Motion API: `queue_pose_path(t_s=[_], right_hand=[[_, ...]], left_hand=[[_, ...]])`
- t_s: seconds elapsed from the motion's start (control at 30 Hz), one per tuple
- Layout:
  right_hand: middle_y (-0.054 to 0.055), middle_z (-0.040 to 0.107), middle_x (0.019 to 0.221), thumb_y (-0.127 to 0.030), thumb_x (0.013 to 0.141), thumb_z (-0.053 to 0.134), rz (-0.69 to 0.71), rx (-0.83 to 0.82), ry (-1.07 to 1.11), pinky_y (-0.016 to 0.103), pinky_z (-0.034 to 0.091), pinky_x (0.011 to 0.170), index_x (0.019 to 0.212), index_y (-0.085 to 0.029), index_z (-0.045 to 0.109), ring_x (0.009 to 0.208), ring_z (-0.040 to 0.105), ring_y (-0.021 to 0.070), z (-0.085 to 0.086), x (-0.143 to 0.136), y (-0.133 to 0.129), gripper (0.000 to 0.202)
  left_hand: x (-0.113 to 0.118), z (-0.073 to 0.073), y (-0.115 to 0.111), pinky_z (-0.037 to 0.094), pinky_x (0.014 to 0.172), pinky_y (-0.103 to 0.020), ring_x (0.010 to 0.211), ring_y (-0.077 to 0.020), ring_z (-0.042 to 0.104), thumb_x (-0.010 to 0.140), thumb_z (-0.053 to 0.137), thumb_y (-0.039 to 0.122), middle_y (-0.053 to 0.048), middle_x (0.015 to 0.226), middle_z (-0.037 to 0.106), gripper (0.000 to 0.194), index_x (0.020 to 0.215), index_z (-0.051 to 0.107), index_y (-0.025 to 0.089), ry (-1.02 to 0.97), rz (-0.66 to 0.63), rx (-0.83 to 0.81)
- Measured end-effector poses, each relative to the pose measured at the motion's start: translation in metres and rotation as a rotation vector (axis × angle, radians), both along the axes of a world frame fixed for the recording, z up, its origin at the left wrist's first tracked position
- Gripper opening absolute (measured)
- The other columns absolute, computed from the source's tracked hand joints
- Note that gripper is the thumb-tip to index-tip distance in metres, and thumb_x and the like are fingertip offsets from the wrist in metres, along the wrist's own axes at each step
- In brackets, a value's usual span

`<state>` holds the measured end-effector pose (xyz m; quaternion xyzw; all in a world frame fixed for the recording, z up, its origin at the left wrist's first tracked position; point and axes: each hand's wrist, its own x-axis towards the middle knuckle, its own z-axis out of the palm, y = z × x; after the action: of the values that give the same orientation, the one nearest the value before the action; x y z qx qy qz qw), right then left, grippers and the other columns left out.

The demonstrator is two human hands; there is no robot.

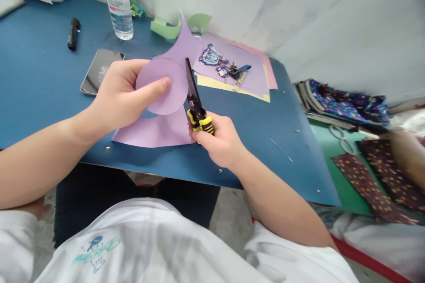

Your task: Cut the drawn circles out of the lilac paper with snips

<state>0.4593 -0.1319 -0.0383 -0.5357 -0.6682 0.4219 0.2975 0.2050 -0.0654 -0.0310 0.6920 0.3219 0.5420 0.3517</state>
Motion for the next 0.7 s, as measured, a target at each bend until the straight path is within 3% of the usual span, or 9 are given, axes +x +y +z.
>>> queue_pose_path(t_s=[0.17, 0.4, 0.57, 0.7], right_hand=[[-0.004, 0.06, 0.069, -0.037, 0.074, 0.06, -0.011, -0.003, 0.0, 0.04, 0.041, 0.074, 0.078, -0.028, 0.06, 0.073, 0.057, 0.0208, 0.001, -0.001, 0.0, 0.01], [-0.005, 0.059, 0.067, -0.038, 0.076, 0.061, -0.007, 0.028, -0.011, 0.039, 0.039, 0.071, 0.077, -0.027, 0.061, 0.07, 0.054, 0.019, 0.0, 0.0, 0.001, 0.01], [-0.005, 0.059, 0.067, -0.038, 0.076, 0.06, -0.006, 0.019, -0.021, 0.039, 0.038, 0.07, 0.078, -0.027, 0.062, 0.069, 0.053, 0.0188, -0.001, 0.002, 0.002, 0.011], [-0.005, 0.058, 0.067, -0.038, 0.076, 0.061, -0.01, 0.026, -0.01, 0.039, 0.037, 0.07, 0.077, -0.028, 0.06, 0.069, 0.052, 0.0183, -0.002, 0.002, 0.003, 0.011]], left_hand=[[0.001, -0.007, 0.009, 0.035, 0.045, -0.031, 0.057, -0.0131, 0.048, 0.085, 0.099, 0.074, -0.002, 0.066, 0.067, 0.056, 0.077, 0.081, 0.021, -0.045, -0.026, 0.06], [-0.001, 0.008, -0.001, 0.037, 0.044, -0.029, 0.054, -0.0125, 0.046, 0.083, 0.106, 0.052, 0.0, 0.065, 0.065, 0.038, 0.078, 0.084, 0.022, -0.025, -0.069, 0.064], [0.0, 0.008, -0.004, 0.035, 0.048, -0.027, 0.059, -0.0126, 0.049, 0.095, 0.095, 0.053, -0.001, 0.068, 0.066, 0.039, 0.079, 0.083, 0.02, -0.027, -0.003, 0.061], [0.0, 0.004, 0.001, 0.031, 0.045, -0.028, 0.057, -0.0124, 0.047, 0.087, 0.1, 0.059, 0.0, 0.066, 0.064, 0.046, 0.073, 0.08, 0.021, -0.048, 0.012, 0.09]])
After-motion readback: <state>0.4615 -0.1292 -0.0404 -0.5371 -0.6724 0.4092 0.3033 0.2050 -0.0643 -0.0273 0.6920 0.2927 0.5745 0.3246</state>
